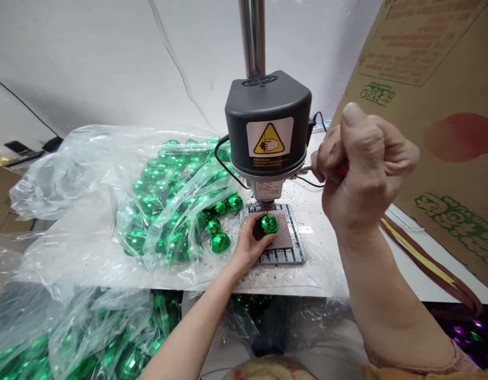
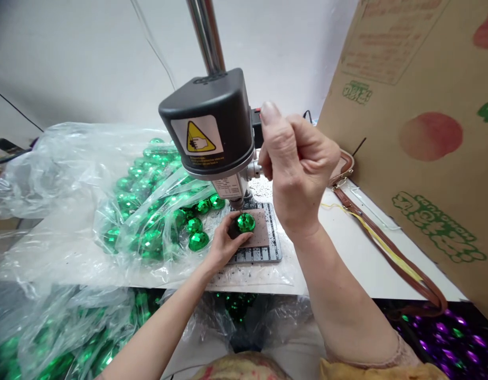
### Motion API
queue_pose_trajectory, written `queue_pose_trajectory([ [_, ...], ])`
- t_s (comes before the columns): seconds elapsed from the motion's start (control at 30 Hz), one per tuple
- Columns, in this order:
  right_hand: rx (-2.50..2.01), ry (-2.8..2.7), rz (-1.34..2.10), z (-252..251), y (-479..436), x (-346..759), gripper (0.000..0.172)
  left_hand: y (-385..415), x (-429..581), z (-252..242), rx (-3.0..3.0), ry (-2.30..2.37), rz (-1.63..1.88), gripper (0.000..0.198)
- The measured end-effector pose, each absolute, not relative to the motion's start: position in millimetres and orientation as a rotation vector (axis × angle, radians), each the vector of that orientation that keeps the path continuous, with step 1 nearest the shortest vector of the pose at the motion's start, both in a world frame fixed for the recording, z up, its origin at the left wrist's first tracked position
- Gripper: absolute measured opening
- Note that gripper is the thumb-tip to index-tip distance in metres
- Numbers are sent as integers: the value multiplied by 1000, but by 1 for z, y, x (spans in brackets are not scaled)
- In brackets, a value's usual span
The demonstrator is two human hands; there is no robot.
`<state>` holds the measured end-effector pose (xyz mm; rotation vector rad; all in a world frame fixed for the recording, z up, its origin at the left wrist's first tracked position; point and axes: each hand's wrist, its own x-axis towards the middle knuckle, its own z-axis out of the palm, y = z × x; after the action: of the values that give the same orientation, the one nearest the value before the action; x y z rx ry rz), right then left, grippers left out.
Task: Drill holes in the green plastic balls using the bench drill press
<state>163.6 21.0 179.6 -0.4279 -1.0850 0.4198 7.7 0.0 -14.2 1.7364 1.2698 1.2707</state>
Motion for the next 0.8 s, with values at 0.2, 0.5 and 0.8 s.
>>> queue_pose_trajectory([
  [0.2,-399,-1024,275,160,15,159,45,1,7,-17,1698,1222,1260,52],
  [0.5,-359,-1047,214,149,12,157,41,1,7,-17,1692,1212,1252,52],
  [0.8,-302,-1063,134,137,15,158,41,1,6,-20,1700,1205,1247,53],
])
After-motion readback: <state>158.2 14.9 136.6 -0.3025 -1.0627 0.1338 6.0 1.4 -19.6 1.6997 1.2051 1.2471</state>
